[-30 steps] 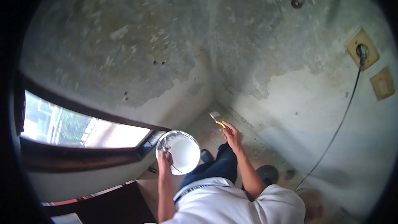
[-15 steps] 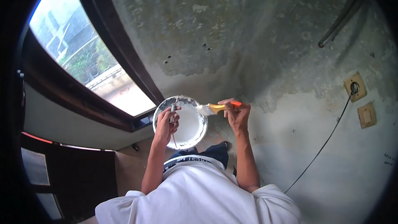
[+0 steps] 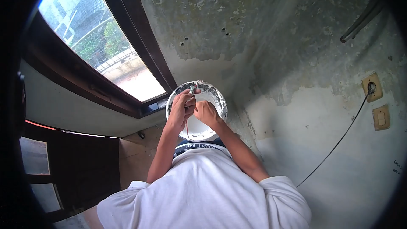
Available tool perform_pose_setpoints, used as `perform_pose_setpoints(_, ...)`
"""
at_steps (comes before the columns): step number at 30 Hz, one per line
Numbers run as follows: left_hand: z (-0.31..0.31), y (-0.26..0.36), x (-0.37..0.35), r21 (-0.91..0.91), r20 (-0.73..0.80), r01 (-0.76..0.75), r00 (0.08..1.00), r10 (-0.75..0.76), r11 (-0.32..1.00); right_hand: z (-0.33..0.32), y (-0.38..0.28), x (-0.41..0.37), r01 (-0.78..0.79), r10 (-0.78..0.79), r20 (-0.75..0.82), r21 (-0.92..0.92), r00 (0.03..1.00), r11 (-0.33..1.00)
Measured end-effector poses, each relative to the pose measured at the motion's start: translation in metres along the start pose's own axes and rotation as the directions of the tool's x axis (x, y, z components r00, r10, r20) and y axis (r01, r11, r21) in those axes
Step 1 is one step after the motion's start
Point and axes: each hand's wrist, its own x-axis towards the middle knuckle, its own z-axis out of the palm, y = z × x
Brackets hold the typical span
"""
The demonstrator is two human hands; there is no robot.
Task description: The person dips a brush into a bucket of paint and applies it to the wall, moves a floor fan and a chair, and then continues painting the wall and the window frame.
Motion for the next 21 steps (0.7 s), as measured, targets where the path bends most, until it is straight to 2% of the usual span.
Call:
perform_pose_setpoints(6, -0.002, 0.006, -0.009, 0.025, -0.034, 0.024, 0.999, -0.023, 0.999, 0.058, 0.032, 0.003, -0.007, 0.008, 0.071, -0.009, 0.997, 1.0)
perform_pose_setpoints(10, -0.009, 0.004, -0.011, 0.029, -0.06, 0.01, 0.998, -0.008, 1.0, 0.036, 0.011, -0.002, -0.028, 0.031, 0.084, -0.047, 0.996, 0.999)
perform_pose_setpoints(12, -0.015, 0.004, -0.013, 0.016, -0.075, 0.027, 0.997, -0.026, 1.0, 0.008, -0.007, -0.008, -0.005, 0.018, -0.112, 0.115, 0.994, 0.993)
perform_pose_setpoints(13, -0.018, 0.003, -0.013, 0.014, -0.077, 0.024, 0.997, -0.023, 1.0, -0.002, -0.007, -0.01, -0.045, 0.055, -0.153, 0.064, 0.987, 0.997)
perform_pose_setpoints(16, -0.025, 0.002, -0.012, -0.02, -0.09, 0.012, 0.996, -0.014, 1.0, -0.045, -0.028, -0.029, -0.059, 0.096, -0.222, 0.169, 0.97, 0.984)
perform_pose_setpoints(18, -0.027, 0.002, -0.011, -0.013, -0.111, 0.004, 0.994, -0.005, 1.0, -0.05, -0.023, -0.047, -0.049, 0.097, -0.226, 0.208, 0.969, 0.977)
perform_pose_setpoints(20, -0.026, 0.003, -0.01, 0.011, -0.141, -0.011, 0.99, 0.013, 1.0, -0.047, -0.012, -0.068, -0.019, 0.041, -0.099, 0.215, 0.994, 0.976)
perform_pose_setpoints(21, -0.028, 0.002, -0.009, 0.009, -0.146, -0.013, 0.989, 0.014, 1.0, -0.039, 0.003, -0.075, -0.068, 0.067, 0.013, 0.169, 0.998, 0.983)
